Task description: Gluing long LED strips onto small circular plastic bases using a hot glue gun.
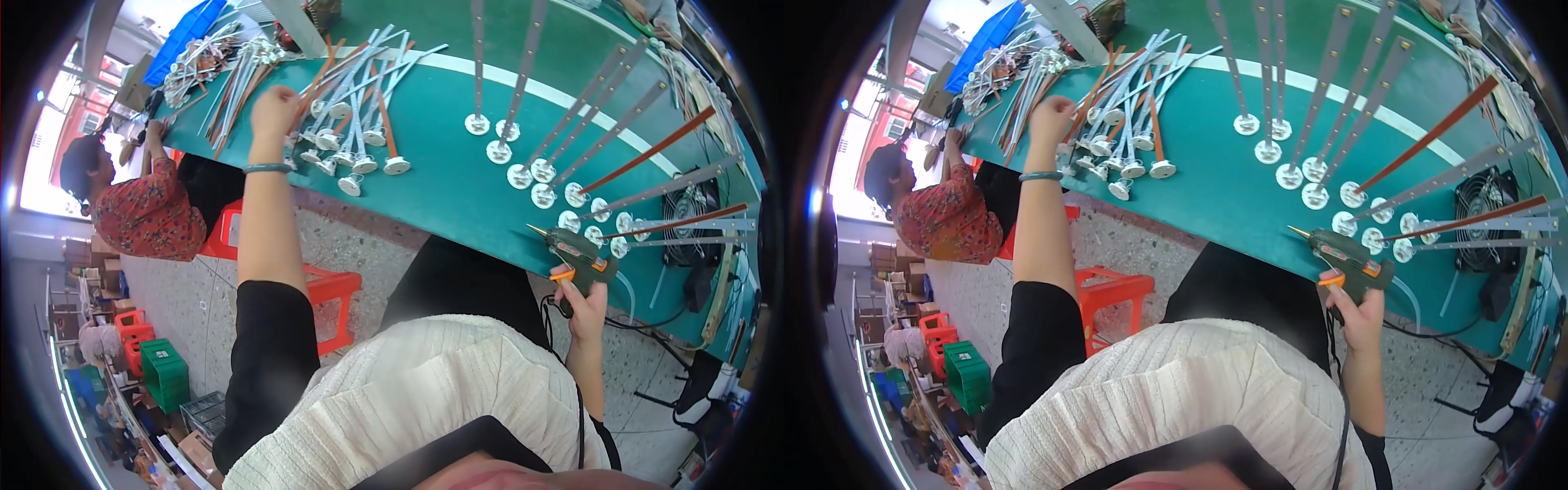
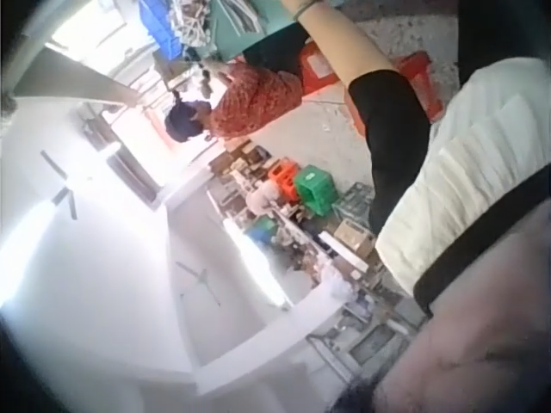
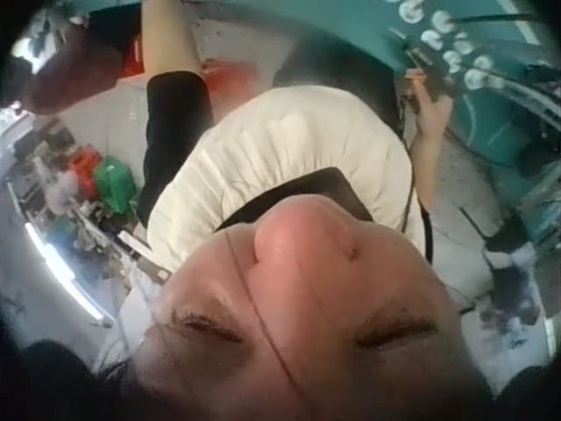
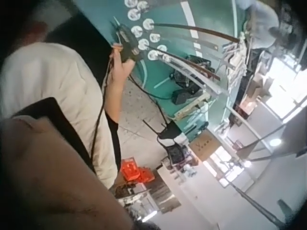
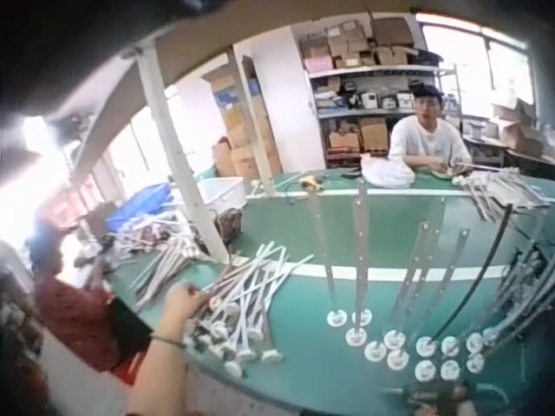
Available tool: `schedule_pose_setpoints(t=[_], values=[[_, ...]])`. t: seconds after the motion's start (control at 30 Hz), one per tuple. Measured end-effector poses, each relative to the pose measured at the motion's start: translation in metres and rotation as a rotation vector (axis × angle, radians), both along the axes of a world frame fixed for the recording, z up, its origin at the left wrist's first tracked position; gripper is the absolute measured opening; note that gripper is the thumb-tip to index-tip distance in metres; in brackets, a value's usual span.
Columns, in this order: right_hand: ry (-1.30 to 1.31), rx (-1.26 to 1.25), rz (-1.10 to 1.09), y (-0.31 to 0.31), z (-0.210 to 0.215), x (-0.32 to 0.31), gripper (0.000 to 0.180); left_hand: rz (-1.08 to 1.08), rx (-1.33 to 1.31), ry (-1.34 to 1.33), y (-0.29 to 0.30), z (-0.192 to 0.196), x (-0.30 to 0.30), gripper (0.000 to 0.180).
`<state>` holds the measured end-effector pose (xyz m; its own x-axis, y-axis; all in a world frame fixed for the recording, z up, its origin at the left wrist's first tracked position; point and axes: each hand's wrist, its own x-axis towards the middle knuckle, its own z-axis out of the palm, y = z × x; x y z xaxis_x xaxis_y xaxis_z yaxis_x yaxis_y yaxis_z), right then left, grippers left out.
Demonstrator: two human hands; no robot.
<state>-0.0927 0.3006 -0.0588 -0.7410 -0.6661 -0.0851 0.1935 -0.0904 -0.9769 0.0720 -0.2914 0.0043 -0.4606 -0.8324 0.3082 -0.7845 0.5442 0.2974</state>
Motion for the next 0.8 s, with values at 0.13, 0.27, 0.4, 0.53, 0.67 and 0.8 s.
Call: schedule_pose_setpoints(t=[0.13,0.27,0.4,0.53,0.67,0.8], values=[[0.030,0.020,-0.051,-0.002,0.000,0.004,0.046,0.033,0.027,-0.157,-0.011,-0.019,-0.016,0.025],[0.017,0.019,-0.074,-0.003,0.001,0.005,0.047,-0.085,0.362,-0.028,-0.028,-0.008,-0.011,0.024],[0.007,0.045,-0.064,-0.001,0.001,0.003,0.047,-0.111,0.323,0.241,-0.012,0.019,0.022,0.015],[0.004,0.019,-0.064,0.000,-0.002,0.002,0.046,-0.253,0.231,0.686,0.059,0.060,0.055,0.013],[0.007,0.010,-0.057,-0.002,0.000,0.003,0.047,-0.570,0.411,0.942,0.158,0.058,0.026,0.028],[0.046,0.013,-0.051,-0.004,0.003,0.004,0.044,-0.711,0.535,0.824,0.233,0.033,-0.019,0.019]])
